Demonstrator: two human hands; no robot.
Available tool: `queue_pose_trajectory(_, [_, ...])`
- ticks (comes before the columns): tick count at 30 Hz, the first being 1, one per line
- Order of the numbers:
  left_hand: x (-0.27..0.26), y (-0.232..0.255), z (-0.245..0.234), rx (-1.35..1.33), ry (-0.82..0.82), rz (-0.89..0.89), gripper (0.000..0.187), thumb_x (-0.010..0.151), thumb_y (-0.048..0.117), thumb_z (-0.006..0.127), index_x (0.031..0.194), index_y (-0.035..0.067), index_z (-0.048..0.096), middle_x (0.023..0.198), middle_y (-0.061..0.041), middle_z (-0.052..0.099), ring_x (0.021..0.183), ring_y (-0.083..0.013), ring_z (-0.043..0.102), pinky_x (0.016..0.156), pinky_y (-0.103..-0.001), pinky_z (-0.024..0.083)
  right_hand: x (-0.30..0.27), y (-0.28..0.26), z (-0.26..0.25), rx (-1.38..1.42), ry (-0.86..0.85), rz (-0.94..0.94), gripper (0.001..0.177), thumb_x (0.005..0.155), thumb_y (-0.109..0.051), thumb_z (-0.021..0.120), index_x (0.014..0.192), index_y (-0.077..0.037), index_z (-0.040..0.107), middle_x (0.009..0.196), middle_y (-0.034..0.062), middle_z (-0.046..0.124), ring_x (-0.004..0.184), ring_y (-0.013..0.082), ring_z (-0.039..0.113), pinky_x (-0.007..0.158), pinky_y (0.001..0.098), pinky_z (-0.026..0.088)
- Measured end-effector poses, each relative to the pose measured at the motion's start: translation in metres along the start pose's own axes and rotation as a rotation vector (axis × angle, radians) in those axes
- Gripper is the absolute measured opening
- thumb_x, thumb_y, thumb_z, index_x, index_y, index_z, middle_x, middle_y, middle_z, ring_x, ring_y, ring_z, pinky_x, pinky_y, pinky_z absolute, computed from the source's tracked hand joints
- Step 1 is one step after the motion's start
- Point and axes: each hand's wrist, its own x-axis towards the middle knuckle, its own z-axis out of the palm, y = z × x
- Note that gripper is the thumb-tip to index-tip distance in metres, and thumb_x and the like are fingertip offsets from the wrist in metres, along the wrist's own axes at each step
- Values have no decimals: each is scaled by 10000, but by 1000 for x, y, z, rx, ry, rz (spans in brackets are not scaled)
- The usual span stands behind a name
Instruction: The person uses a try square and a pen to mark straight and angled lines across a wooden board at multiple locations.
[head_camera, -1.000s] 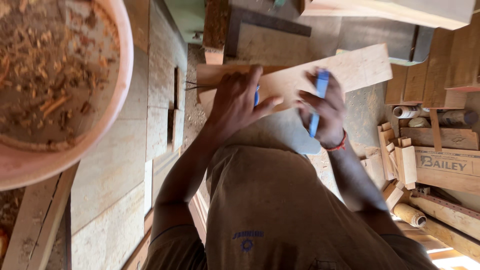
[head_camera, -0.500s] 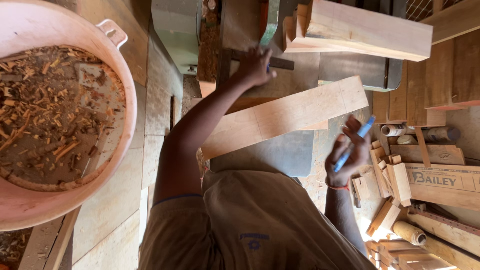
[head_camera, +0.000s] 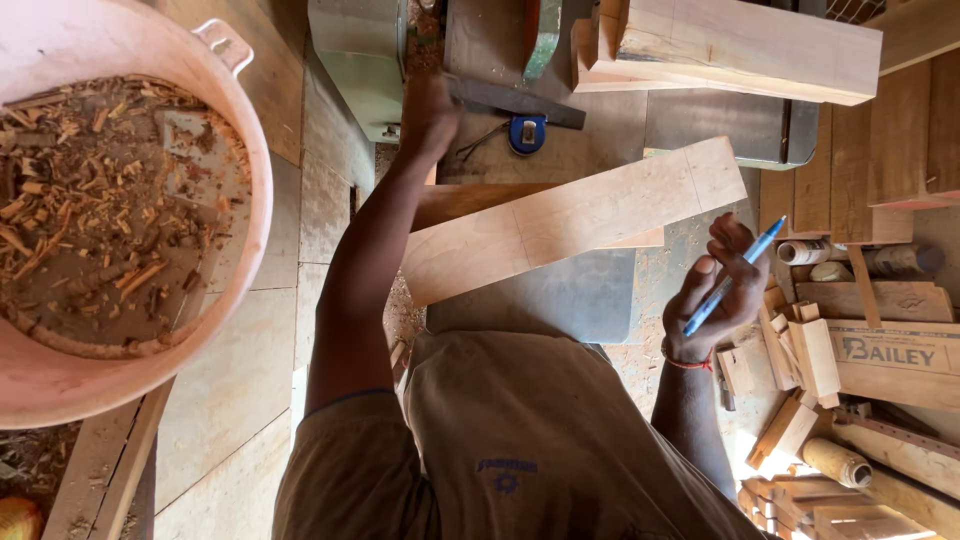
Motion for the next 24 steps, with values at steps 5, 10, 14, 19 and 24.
queue_pose_trajectory(5, [-42, 39, -62, -333, 195, 343, 169, 940, 77, 773, 1072, -12, 715, 943, -69, 737, 811, -90, 683, 699, -286, 567, -6, -9, -2, 35, -31, 24, 353, 1145, -334, 579, 1106, 17, 575, 1283, 201, 642, 1179, 292, 672, 953, 395, 606])
queue_pose_trajectory(10, [-145, 93, -99, -438, 332, 163, 327, 1019, 321, 692, 1157, 25, 710, 869, -50, 665, 727, -124, 596, 636, -312, 481, -7, -13, 6, 115, -95, 99, 341, 1128, -328, 569, 1111, 11, 601, 1291, 159, 717, 1180, 272, 725, 914, 390, 627])
queue_pose_trajectory(14, [-233, 136, -46, -1108, 473, -182, 641, 1039, 535, 559, 1447, 61, 423, 1122, -88, 565, 979, -163, 590, 853, -357, 541, -8, -47, 19, 298, -464, 213, 272, 1123, -255, 497, 1201, -14, 598, 1400, 174, 624, 1356, 347, 614, 978, 414, 569])
queue_pose_trajectory(19, [-300, 153, 28, -1622, 285, -284, 549, 1040, 466, 620, 1379, 111, 375, 1232, -37, 485, 1139, -176, 511, 944, -412, 502, -2, -69, 27, -58, -828, -39, 618, 859, -271, 823, 1350, 33, 604, 1361, 251, 622, 1267, 418, 602, 1046, 493, 515])
queue_pose_trajectory(24, [-340, 123, 60, -1497, 90, -325, 496, 946, 266, 756, 1184, 40, 384, 1152, -90, 542, 1122, -201, 622, 1060, -424, 555, 4, -35, 21, -68, -1000, -71, 500, 814, -134, 834, 1278, -26, 680, 1394, 196, 660, 1316, 388, 608, 1099, 473, 512])
